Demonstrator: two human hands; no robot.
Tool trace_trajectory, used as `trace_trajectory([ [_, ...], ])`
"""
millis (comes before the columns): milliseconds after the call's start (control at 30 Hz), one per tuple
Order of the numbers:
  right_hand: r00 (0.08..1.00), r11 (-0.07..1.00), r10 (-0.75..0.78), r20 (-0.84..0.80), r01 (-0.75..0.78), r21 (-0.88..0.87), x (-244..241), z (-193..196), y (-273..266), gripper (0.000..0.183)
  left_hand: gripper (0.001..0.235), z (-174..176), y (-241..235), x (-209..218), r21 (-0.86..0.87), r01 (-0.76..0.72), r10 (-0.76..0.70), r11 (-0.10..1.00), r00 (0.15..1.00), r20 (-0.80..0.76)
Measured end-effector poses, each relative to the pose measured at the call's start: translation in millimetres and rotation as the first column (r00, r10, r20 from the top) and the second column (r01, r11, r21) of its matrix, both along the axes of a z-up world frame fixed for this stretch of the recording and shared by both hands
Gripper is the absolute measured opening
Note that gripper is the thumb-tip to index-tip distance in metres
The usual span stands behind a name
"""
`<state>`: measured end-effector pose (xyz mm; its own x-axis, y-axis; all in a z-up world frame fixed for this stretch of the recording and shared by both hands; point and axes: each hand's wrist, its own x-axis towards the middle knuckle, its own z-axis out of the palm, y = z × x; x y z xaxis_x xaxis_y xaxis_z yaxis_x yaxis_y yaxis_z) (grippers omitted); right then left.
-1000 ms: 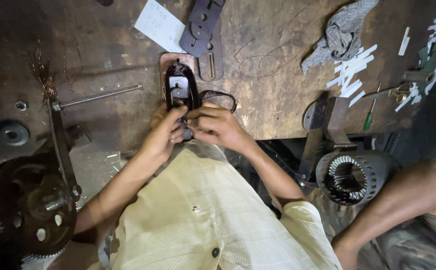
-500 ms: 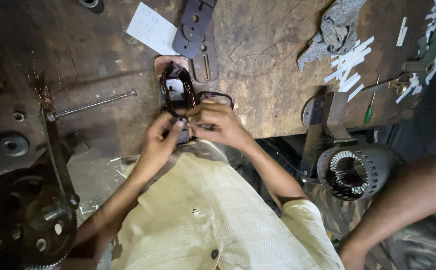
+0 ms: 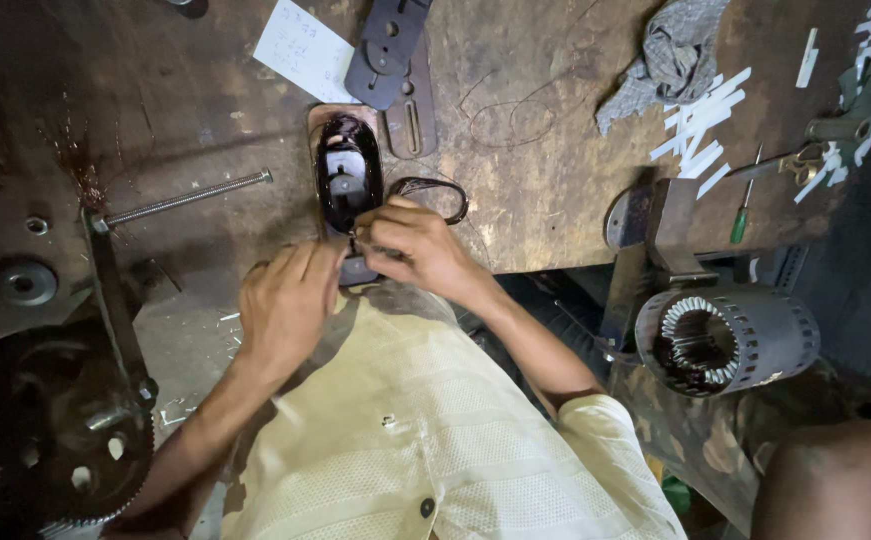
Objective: The person operates a manual crank to wind copper wire onto a wooden bobbin, then removes the bobbin and continues winding copper wire by hand onto a small plastic component on the workbench.
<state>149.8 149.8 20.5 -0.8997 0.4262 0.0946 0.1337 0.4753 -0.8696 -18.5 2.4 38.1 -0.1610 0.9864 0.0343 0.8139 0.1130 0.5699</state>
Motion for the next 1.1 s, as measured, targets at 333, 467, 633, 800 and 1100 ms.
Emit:
trace_trajectory([
  [333,0.998,0.991,0.044,-0.054,-0.037,0.127,-1.0,1.1,-7.1,0.020,0.019,23.1,45.5,-8.7,-0.198,0.068,-0.119,0.978,0.958,-0.260],
  [467,0.997,0.989,0.077,0.017,-0.078,0.127,1.6,-4.4,-10.4,0.019,0.011,22.2,64.7,-10.8,-0.327,0.137,-0.251,0.935,0.907,-0.337],
  [633,0.999,0.995,0.038,-0.030,-0.035,0.092,1.3,-8.1,-3.2,0.018,0.013,25.8,83.7,-16.1,-0.243,0.156,-0.229,0.958,0.922,-0.312],
  [800,0.996,0.997,0.033,-0.084,-0.027,0.070,1.3,-9.7,-4.5,0.018,0.021,24.0,83.2,-26.2,-0.133,0.209,-0.240,0.969,0.928,-0.287],
  [1100,0.996,0.999,-0.032,-0.088,0.032,-0.007,6.2,-19.4,-0.5,0.016,0.011,-14.4,14.6,-3.4,0.107,-0.072,0.023,0.992,0.915,0.403],
])
